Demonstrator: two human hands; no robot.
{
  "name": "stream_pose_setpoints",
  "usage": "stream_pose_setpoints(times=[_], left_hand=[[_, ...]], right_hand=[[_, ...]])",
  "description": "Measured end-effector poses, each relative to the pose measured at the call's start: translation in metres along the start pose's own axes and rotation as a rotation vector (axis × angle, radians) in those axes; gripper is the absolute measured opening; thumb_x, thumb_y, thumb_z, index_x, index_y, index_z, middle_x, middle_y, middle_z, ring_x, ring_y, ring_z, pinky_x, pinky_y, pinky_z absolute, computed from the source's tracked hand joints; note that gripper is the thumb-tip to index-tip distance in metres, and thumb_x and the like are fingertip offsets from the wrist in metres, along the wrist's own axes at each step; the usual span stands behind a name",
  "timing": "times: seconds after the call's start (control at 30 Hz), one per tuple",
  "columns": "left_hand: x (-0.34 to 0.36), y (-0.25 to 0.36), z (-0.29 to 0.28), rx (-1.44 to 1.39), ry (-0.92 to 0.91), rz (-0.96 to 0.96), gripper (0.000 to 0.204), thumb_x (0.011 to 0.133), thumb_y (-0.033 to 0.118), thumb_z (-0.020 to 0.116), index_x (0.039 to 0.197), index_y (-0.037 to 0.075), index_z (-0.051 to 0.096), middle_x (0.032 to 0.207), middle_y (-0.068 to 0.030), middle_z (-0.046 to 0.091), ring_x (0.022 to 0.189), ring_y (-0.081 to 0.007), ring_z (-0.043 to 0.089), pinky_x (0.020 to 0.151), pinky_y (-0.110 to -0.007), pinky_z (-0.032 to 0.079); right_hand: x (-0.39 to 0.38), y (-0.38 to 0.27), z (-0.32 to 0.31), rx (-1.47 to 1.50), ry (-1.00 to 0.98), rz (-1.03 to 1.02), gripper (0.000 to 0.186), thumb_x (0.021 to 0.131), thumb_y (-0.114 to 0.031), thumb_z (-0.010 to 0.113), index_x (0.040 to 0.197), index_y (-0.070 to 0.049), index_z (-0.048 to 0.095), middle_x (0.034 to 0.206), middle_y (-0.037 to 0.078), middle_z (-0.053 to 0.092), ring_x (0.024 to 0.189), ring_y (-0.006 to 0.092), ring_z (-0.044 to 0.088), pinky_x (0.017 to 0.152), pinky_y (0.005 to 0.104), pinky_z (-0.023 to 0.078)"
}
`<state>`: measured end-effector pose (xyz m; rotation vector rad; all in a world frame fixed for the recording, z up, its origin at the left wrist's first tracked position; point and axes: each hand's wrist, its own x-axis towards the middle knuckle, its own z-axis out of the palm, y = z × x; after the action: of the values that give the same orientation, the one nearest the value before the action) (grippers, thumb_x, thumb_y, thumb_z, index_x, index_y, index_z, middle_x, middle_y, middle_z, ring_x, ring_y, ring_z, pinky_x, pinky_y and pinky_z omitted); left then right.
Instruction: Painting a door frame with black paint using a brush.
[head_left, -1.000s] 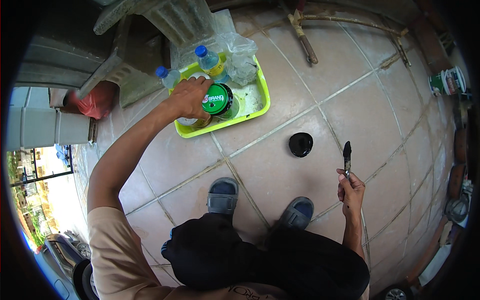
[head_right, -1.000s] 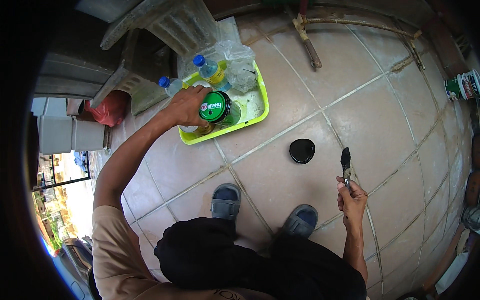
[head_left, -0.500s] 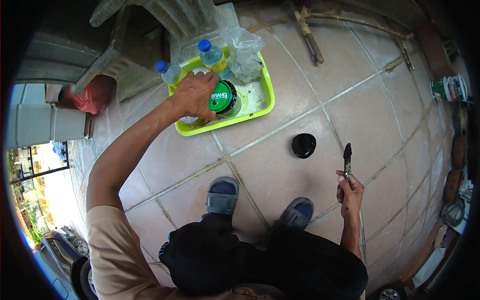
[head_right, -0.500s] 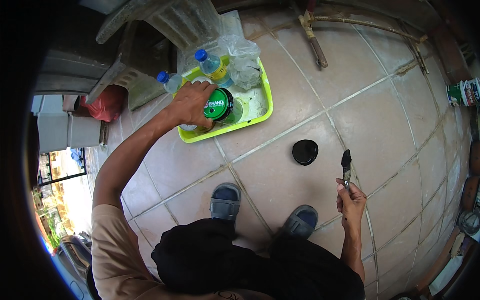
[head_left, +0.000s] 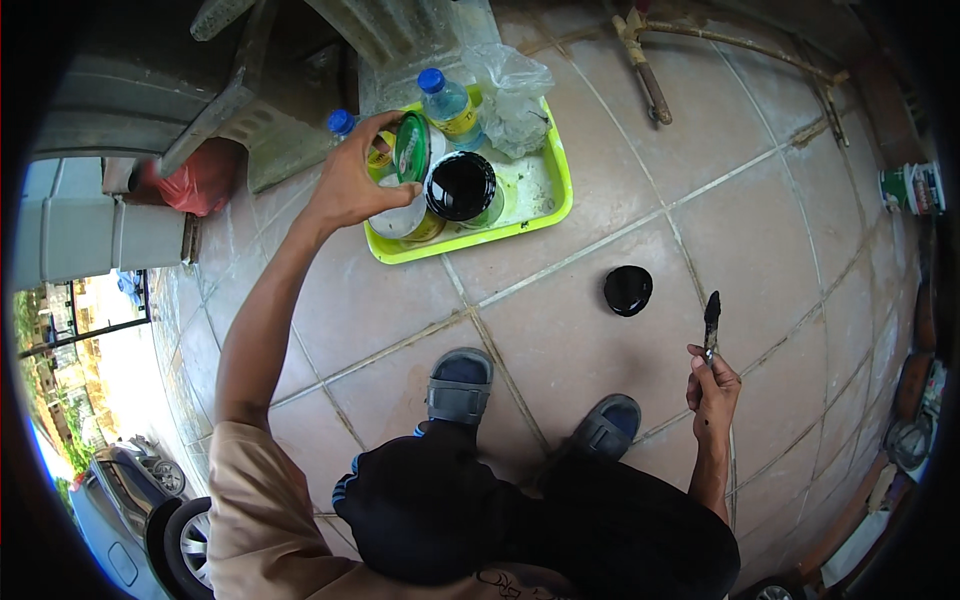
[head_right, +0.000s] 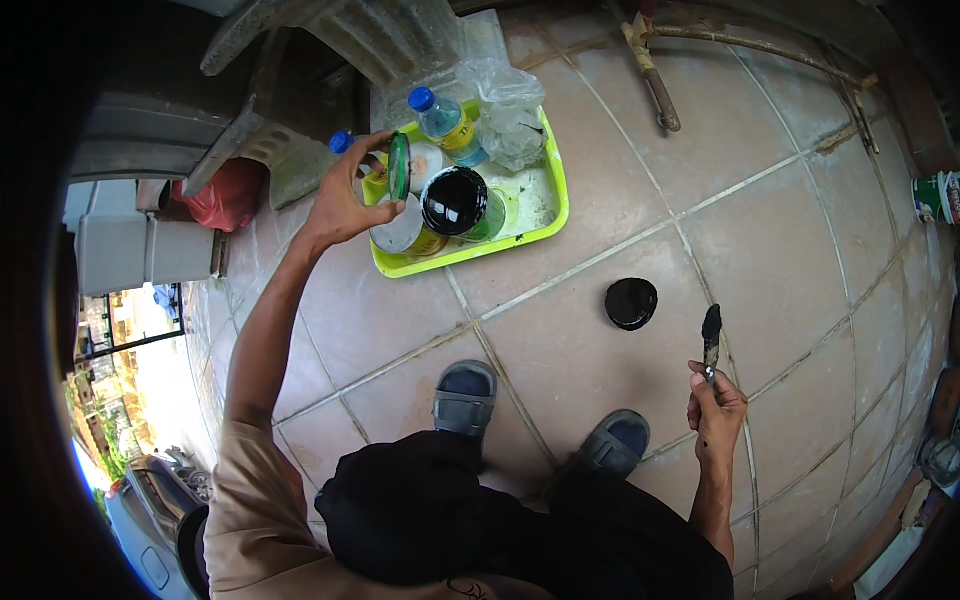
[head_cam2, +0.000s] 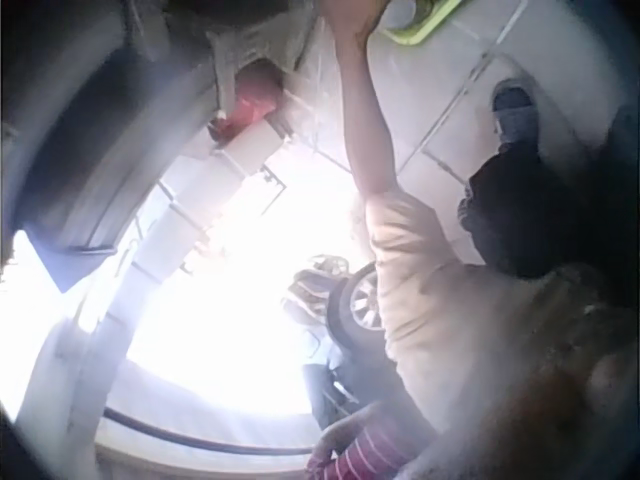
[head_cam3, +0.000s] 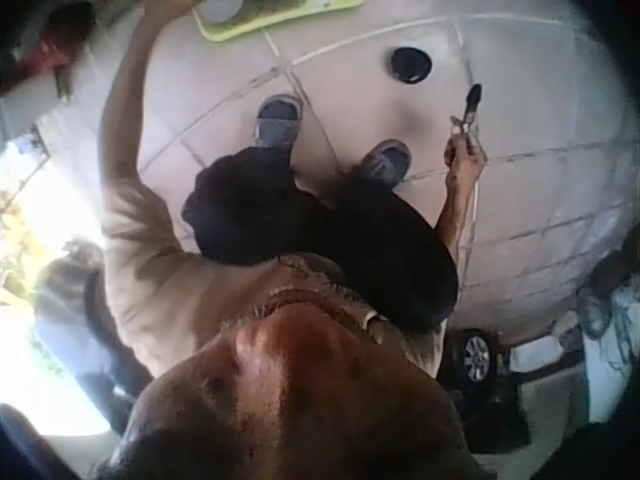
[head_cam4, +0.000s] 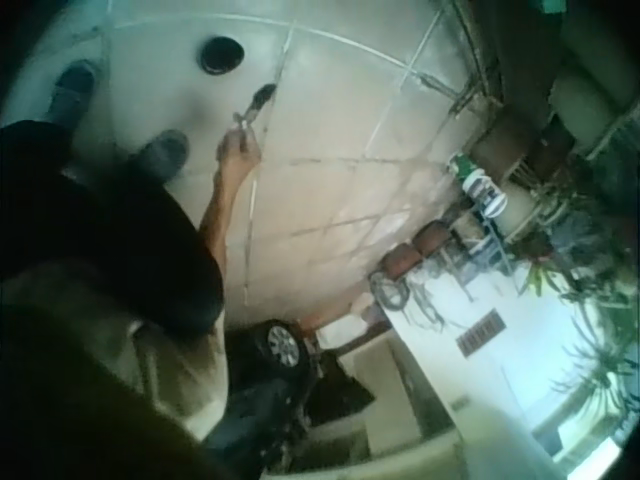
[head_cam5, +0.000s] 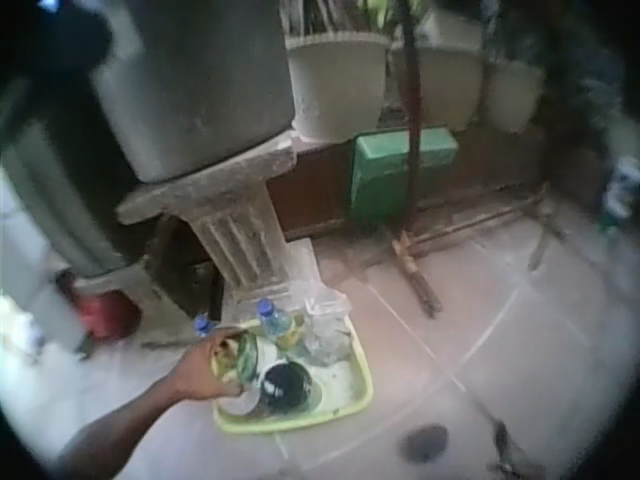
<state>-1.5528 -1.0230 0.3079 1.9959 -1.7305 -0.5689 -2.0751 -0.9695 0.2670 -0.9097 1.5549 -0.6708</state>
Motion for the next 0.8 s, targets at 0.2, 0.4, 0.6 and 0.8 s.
stream_pose_setpoints(times=[0.2,0.4,0.6,0.8], left_hand=[[-0.049,-0.053,0.035,-0.341,0.225,-0.096,0.088,0.066,0.025,0.078,0.140,-0.002,0.040,0.128,-0.0157,0.055,0.114,-0.0256,0.055,0.104,-0.039,0.037],[-0.068,-0.059,0.071,-0.487,0.351,-0.063,0.085,0.068,0.013,0.076,0.141,0.000,0.034,0.128,-0.0144,0.051,0.122,-0.0249,0.049,0.108,-0.037,0.035],[-0.084,-0.072,0.080,-0.509,0.382,-0.060,0.086,0.069,0.012,0.076,0.142,0.001,0.031,0.130,-0.0143,0.048,0.124,-0.0238,0.047,0.109,-0.035,0.034],[-0.100,-0.085,0.083,-0.389,0.334,-0.187,0.101,0.068,0.021,0.083,0.147,0.000,0.023,0.142,-0.0202,0.039,0.136,-0.0293,0.037,0.115,-0.038,0.027]], right_hand=[[0.003,0.002,0.005,-0.008,-0.029,-0.007,0.024,0.092,-0.016,0.065,0.107,0.001,0.069,0.051,-0.005,0.045,0.039,0.0027,0.032,0.037,0.0207,0.022],[0.001,-0.001,0.008,-0.033,-0.019,-0.011,0.024,0.092,-0.017,0.064,0.107,0.001,0.069,0.050,-0.006,0.044,0.038,0.0027,0.031,0.037,0.0208,0.022],[-0.001,-0.003,0.010,-0.023,-0.019,-0.020,0.025,0.092,-0.018,0.064,0.107,0.002,0.068,0.049,-0.006,0.043,0.037,0.0026,0.031,0.037,0.0207,0.022],[-0.002,-0.002,0.013,-0.033,-0.029,-0.015,0.027,0.093,-0.019,0.064,0.108,0.003,0.067,0.049,-0.005,0.043,0.037,0.0028,0.030,0.037,0.0208,0.022]])
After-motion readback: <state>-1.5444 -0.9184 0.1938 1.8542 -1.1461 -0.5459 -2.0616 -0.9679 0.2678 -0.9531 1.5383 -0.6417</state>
